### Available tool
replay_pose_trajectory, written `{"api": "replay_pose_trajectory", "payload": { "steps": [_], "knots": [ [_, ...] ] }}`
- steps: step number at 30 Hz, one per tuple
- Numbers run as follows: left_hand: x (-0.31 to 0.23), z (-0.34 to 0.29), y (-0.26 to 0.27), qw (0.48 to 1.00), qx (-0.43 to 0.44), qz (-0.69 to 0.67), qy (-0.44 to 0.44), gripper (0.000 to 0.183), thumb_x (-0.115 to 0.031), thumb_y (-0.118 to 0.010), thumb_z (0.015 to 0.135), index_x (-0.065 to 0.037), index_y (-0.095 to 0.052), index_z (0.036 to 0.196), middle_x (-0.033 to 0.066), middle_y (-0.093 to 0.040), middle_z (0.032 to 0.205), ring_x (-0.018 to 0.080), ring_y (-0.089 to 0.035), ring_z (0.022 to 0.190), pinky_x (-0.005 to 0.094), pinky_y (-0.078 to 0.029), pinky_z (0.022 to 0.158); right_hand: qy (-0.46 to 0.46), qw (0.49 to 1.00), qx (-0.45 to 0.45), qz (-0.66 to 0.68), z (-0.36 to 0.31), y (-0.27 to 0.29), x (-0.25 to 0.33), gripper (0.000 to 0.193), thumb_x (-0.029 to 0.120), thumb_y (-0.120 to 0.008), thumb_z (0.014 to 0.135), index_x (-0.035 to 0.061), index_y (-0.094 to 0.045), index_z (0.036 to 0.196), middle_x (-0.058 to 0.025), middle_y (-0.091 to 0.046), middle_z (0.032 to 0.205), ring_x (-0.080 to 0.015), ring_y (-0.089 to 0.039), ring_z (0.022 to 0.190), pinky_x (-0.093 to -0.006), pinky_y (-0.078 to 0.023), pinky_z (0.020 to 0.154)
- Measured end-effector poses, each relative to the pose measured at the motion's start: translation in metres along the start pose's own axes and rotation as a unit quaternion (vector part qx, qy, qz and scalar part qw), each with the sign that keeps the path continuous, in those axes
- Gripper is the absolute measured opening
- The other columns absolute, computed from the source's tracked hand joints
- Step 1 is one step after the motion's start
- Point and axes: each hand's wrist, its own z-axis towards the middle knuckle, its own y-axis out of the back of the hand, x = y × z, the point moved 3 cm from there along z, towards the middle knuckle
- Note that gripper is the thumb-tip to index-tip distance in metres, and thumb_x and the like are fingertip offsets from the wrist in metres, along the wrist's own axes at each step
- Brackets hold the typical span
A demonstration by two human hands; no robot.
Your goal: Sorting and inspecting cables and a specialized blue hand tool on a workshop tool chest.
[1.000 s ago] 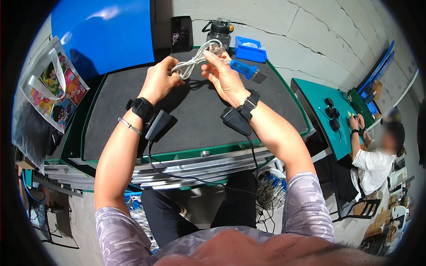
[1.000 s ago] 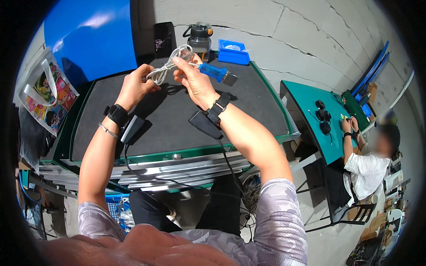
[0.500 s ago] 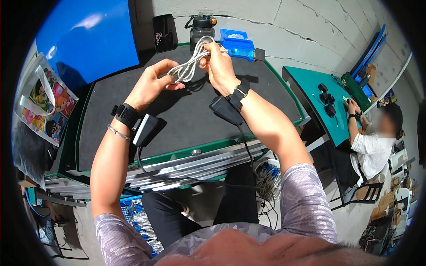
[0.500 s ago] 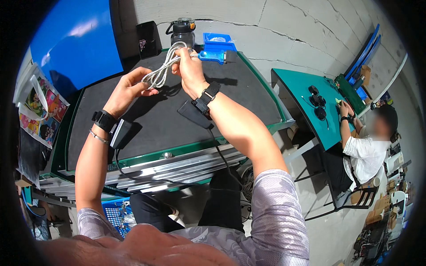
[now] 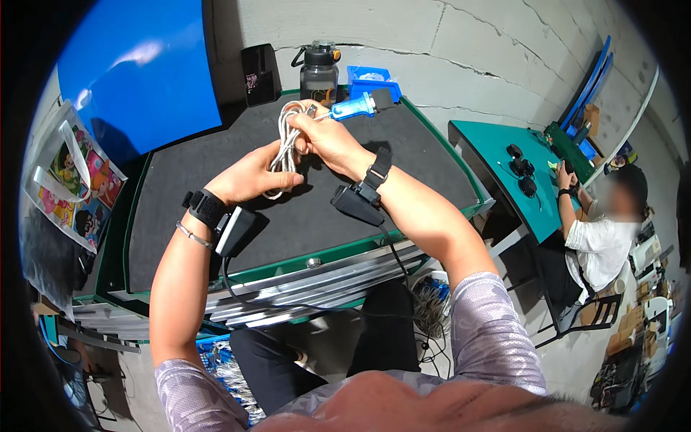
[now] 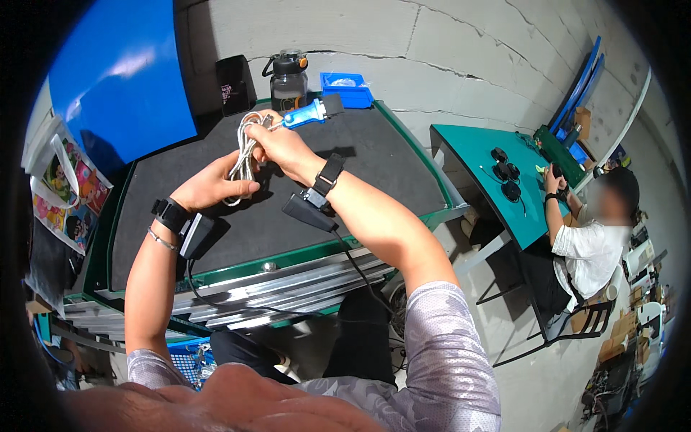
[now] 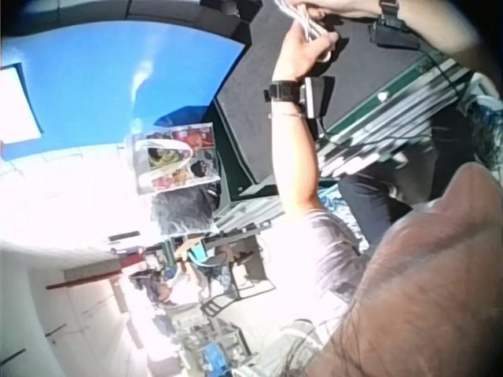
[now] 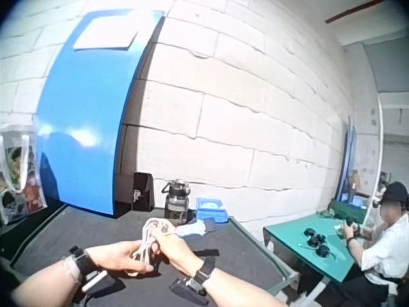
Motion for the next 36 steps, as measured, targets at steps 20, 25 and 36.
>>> {"api": "replay_pose_trajectory", "payload": {
  "steps": [20, 25, 36],
  "knots": [
    [0.008, -0.006, 0.004, 0.989, 0.009, -0.145, 0.039, 0.056, -0.045, -0.062, 0.093, -0.003, -0.051, 0.129, 0.0044, -0.060, 0.111, 0.0099, -0.056, 0.103, 0.0289, -0.046, 0.093, 0.024, 0.993, -0.038, -0.108, 0.001, 0.003, 0.016, 0.027, 0.024, -0.077, 0.085, 0.0118, -0.055, 0.096, 0.0074, -0.047, 0.075, -0.0013, -0.045, 0.062, -0.0194, -0.035, 0.054],
    [0.011, -0.005, 0.005, 0.994, 0.045, -0.086, 0.045, 0.050, -0.034, -0.068, 0.091, -0.003, -0.052, 0.127, 0.0032, -0.061, 0.108, 0.0098, -0.056, 0.100, 0.0279, -0.047, 0.090, -0.011, 0.998, 0.037, -0.046, 0.000, -0.002, 0.009, 0.031, 0.036, -0.067, 0.093, 0.0075, -0.061, 0.103, 0.0059, -0.050, 0.075, -0.0020, -0.036, 0.057, -0.0187, -0.032, 0.053],
    [0.006, -0.006, 0.003, 0.992, 0.057, -0.110, -0.017, 0.047, -0.021, -0.070, 0.090, -0.011, -0.055, 0.133, -0.0030, -0.059, 0.088, 0.0078, -0.050, 0.075, 0.0252, -0.044, 0.069, -0.054, 0.990, 0.129, -0.022, -0.007, -0.006, 0.016, 0.039, 0.032, -0.064, 0.095, 0.0041, -0.059, 0.121, 0.0070, -0.051, 0.080, -0.0021, -0.041, 0.063, -0.0203, -0.042, 0.063]
  ]
}}
